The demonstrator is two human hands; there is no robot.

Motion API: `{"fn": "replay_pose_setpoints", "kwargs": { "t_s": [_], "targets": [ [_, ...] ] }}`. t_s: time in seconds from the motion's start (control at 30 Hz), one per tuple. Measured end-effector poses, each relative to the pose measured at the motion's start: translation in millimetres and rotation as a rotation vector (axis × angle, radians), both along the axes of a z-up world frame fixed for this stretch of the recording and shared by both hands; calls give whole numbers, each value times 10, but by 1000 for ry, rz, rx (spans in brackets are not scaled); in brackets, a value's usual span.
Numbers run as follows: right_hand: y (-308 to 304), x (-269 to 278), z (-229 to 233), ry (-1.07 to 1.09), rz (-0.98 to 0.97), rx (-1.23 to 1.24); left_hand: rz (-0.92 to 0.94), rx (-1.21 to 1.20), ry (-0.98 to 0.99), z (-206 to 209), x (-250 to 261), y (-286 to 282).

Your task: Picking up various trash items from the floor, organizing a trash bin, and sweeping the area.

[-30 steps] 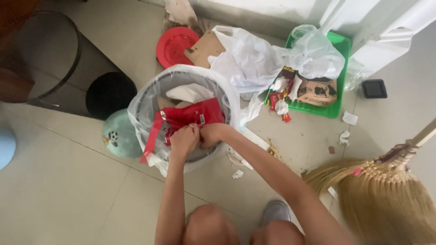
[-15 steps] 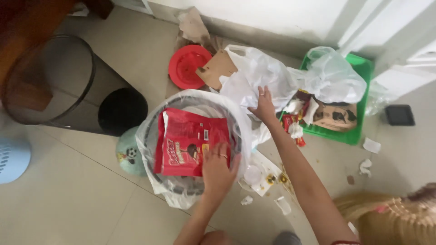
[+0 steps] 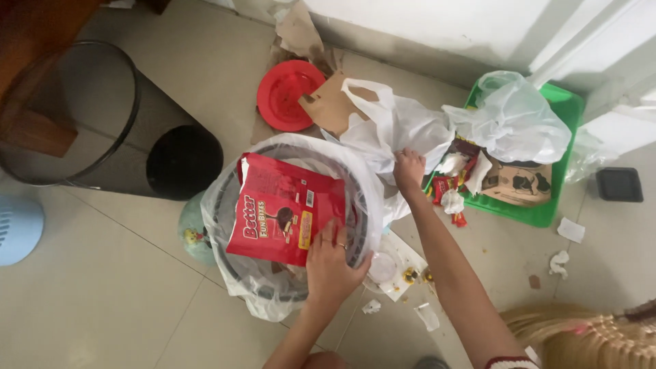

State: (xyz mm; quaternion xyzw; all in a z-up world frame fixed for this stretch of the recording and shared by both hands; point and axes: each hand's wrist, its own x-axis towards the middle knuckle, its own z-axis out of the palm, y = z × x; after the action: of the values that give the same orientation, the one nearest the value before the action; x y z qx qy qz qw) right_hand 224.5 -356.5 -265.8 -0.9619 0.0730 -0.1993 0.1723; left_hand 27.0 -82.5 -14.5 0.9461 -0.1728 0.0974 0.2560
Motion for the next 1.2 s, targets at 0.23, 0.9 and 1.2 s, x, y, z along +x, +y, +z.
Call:
{"fn": "replay_pose_setpoints", "kwargs": {
  "t_s": [0.23, 0.9, 1.2],
  "targets": [
    [73, -79, 490, -365, 63, 565, 52, 41, 163, -183, 39, 52],
    [122, -1248, 3174, -767, 560, 1635, -106, -79, -17, 214, -250, 589],
    [1985, -2060, 3191, -400, 470, 1937, 98, -339, -510, 1258, -369, 870]
  ]
}}
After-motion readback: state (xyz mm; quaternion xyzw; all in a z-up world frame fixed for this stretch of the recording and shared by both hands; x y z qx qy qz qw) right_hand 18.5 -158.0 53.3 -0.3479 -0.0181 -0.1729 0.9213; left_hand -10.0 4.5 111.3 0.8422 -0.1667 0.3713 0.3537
